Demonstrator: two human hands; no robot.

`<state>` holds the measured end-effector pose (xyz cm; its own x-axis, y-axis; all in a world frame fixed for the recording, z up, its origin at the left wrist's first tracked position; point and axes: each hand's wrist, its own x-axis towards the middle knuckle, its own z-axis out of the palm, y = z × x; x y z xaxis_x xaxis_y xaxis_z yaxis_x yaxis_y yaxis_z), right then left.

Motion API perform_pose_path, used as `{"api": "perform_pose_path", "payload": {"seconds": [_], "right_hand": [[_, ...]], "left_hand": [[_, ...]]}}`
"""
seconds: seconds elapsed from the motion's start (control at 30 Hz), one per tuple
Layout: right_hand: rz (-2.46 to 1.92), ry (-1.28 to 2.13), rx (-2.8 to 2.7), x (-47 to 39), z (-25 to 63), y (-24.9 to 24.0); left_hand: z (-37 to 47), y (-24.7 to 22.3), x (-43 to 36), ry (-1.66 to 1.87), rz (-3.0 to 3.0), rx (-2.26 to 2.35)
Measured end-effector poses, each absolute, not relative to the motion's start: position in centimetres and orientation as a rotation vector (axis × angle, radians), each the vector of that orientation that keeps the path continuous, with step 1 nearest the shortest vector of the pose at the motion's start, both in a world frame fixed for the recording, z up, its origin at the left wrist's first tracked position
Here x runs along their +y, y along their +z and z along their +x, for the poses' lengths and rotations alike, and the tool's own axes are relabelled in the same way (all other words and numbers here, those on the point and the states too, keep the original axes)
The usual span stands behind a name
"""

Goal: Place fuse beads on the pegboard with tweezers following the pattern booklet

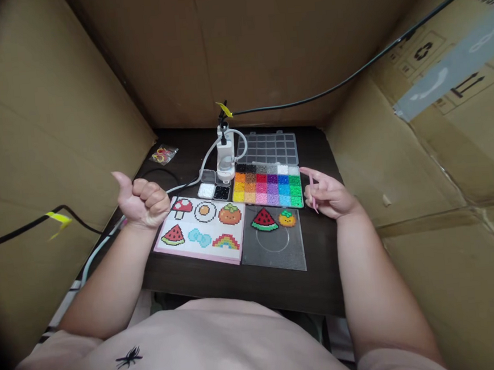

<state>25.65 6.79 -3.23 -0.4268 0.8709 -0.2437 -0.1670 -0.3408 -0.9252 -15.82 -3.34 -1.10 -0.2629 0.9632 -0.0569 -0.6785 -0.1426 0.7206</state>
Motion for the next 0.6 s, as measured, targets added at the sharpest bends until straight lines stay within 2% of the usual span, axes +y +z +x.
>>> {"api": "perform_pose_path", "payload": {"seconds": [0.6], "right_hand": [[-0.943, 1.910, -1.264, 6.69, 26.12, -3.47]], "left_hand": [[-15.92, -0.77, -3.45, 1.664, 0.364, 0.546]]}}
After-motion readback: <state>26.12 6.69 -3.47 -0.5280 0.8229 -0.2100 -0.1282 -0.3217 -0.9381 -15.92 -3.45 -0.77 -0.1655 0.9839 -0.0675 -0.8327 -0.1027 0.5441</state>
